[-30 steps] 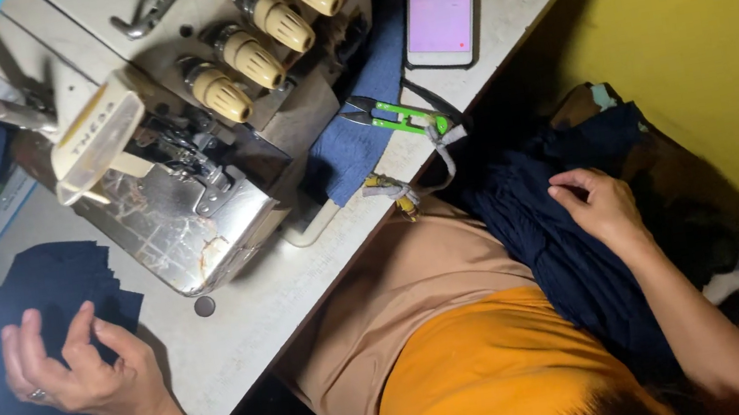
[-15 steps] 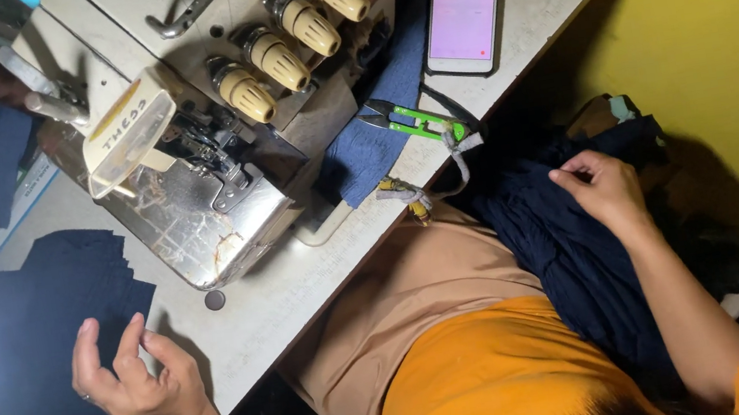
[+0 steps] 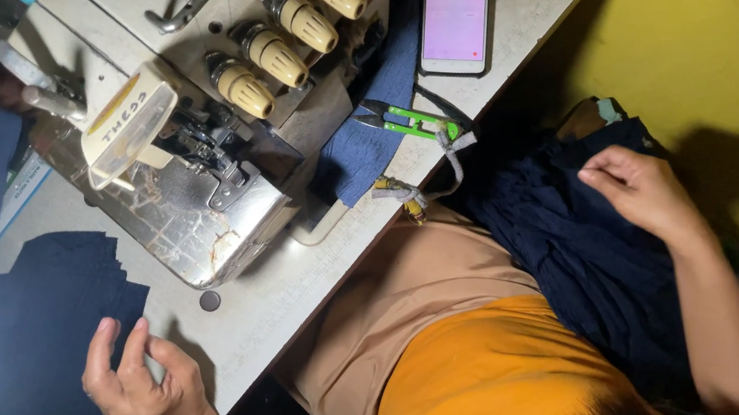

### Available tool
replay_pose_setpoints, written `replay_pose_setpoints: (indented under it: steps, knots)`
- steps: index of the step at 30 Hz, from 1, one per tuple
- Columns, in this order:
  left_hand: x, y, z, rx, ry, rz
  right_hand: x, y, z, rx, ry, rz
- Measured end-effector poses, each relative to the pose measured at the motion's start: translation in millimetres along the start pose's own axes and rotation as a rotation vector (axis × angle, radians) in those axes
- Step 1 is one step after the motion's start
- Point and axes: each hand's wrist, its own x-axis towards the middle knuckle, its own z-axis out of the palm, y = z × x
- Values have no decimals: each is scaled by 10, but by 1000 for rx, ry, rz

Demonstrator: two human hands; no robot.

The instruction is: Trimming excess threads from a chain of sewn fabric pieces using thread snips

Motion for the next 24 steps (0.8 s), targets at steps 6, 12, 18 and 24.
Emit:
replay_pose_setpoints:
  steps: [6,12,18,24]
  knots:
    - [26,11,-27,-27,-3,1,-19,66,259,-789,441,-250]
    - [25,20,-25,-35,4,16,-143,-154,260,-537,189,-398]
    - [38,18,-43,-24,13,6,-423,-287,589,-834,-392,69]
    - [54,35,-41,-62,2,0,-454,-404,475,-673,-385,108]
